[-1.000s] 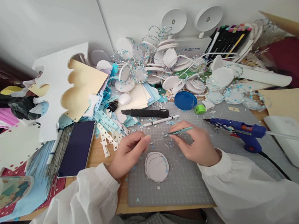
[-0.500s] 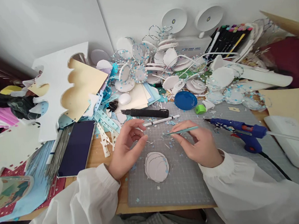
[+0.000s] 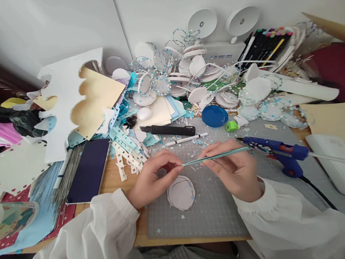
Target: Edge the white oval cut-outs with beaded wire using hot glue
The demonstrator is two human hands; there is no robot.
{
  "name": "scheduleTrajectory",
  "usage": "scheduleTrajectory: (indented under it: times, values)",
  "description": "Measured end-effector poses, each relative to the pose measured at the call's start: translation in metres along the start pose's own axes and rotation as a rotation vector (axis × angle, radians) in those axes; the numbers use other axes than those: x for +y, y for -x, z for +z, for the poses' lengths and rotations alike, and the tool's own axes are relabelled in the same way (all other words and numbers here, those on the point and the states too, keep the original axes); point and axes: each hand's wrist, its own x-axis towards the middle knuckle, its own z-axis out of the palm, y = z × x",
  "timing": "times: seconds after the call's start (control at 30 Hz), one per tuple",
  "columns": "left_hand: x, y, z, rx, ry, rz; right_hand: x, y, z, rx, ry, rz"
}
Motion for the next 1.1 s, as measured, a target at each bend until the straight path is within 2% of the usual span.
scheduleTrajectory:
  times: [0.33,0.53,0.77,1.1]
  values:
    - [0.004,0.000,0.001,0.000,-0.010,0.013,0.007,0.004,-0.002,0.076,-0.063,0.095]
    - [0.003,-0.001,0.000,-0.001,-0.023,0.023,0.004,0.004,0.000,0.027,-0.077,0.128]
    - [0.004,0.000,-0.001,-0.002,-0.020,-0.012,0.008,0.002,-0.002,0.054,-0.154,0.189]
    - [0.005,0.003,-0.001,0.077,0.129,-0.152,0.004,-0.008,-0.007,0.281,-0.139,0.158]
